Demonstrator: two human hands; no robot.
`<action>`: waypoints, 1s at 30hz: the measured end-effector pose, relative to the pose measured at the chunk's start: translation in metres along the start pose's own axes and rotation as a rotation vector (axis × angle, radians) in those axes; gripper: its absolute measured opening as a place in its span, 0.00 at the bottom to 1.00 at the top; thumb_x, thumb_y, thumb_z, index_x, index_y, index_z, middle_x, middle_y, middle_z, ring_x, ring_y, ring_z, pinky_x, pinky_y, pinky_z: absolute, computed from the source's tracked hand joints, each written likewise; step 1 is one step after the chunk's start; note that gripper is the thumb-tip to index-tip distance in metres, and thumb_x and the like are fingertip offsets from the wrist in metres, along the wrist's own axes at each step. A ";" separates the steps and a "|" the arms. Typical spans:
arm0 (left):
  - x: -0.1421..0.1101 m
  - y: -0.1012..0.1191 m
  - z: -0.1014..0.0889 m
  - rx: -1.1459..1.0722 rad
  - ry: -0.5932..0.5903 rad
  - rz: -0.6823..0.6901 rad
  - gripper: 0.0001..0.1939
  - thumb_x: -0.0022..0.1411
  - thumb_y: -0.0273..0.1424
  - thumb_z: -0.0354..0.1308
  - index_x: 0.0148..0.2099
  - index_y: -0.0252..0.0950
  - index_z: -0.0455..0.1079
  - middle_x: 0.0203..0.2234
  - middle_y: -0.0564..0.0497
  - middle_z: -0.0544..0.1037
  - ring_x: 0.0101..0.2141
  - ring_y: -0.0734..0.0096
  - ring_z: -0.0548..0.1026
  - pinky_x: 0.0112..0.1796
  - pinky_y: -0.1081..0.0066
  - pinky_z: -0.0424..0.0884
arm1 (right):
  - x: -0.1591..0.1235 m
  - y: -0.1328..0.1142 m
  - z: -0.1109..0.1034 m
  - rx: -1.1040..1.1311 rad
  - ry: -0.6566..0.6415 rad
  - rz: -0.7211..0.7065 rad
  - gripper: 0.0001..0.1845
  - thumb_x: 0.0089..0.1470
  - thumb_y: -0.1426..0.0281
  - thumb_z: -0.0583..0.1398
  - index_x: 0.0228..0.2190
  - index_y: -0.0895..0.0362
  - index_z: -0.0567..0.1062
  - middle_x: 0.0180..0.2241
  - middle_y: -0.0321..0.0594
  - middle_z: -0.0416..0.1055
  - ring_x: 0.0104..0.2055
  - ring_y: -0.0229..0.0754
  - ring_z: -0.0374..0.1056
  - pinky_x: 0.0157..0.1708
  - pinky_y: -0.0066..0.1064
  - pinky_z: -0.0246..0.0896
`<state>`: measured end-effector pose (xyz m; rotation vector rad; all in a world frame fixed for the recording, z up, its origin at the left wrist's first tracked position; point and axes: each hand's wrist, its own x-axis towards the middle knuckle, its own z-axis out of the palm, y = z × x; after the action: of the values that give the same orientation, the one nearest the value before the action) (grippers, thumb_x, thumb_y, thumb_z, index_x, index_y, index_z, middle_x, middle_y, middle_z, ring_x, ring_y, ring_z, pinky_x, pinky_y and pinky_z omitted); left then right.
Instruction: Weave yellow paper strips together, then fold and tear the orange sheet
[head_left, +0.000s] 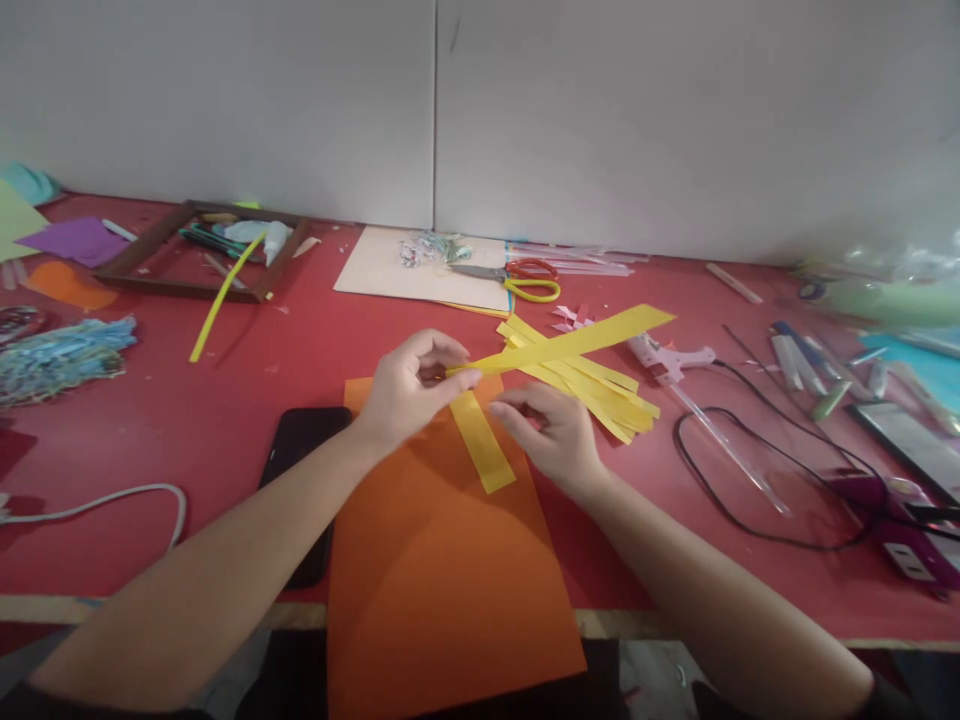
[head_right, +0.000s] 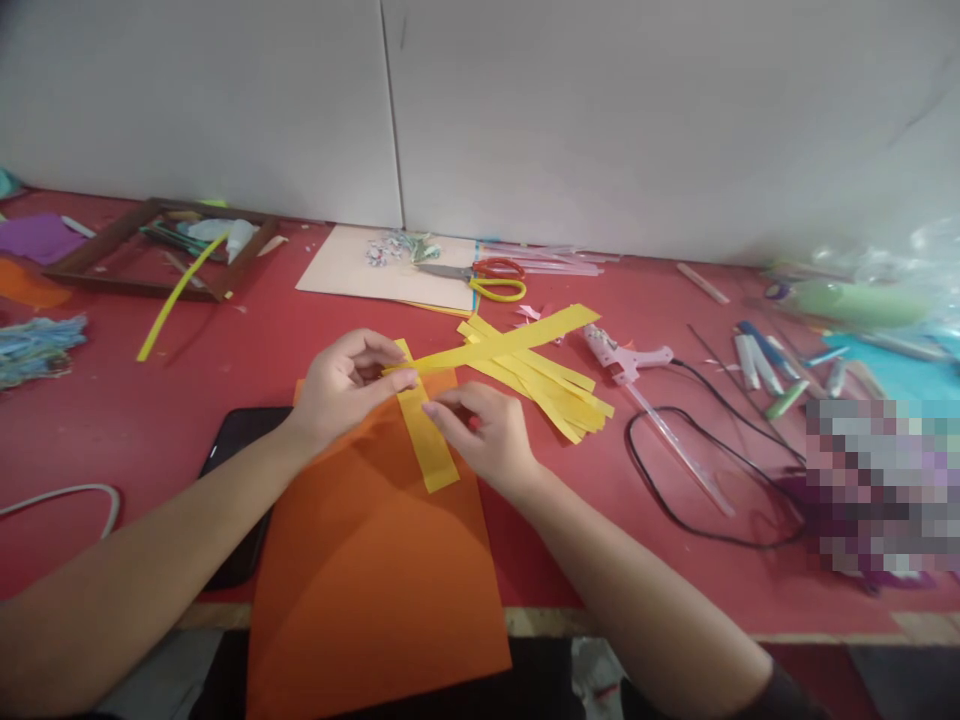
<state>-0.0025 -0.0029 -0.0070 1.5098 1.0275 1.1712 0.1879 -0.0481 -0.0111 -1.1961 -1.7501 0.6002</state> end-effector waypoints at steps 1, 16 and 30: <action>0.000 0.001 0.001 -0.012 -0.012 0.001 0.14 0.52 0.34 0.71 0.38 0.37 0.71 0.34 0.50 0.80 0.35 0.70 0.79 0.36 0.73 0.74 | 0.000 0.001 0.004 0.106 -0.045 0.136 0.10 0.56 0.62 0.64 0.30 0.55 0.80 0.25 0.37 0.76 0.24 0.37 0.68 0.24 0.30 0.63; -0.004 0.007 0.008 -0.126 -0.186 -0.050 0.12 0.55 0.36 0.69 0.37 0.35 0.73 0.33 0.49 0.81 0.35 0.68 0.81 0.38 0.69 0.77 | 0.004 0.008 0.010 0.667 0.119 0.447 0.11 0.44 0.61 0.72 0.28 0.54 0.82 0.29 0.38 0.80 0.28 0.39 0.72 0.28 0.31 0.70; -0.003 0.006 0.007 -0.181 -0.190 -0.075 0.11 0.53 0.34 0.70 0.35 0.35 0.74 0.30 0.50 0.80 0.31 0.72 0.79 0.33 0.71 0.76 | 0.004 0.008 0.011 0.710 0.159 0.464 0.09 0.43 0.62 0.73 0.27 0.52 0.83 0.25 0.37 0.80 0.28 0.40 0.75 0.31 0.34 0.75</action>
<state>0.0040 -0.0080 -0.0020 1.3978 0.8204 1.0183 0.1817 -0.0401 -0.0213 -1.0818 -0.9737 1.2376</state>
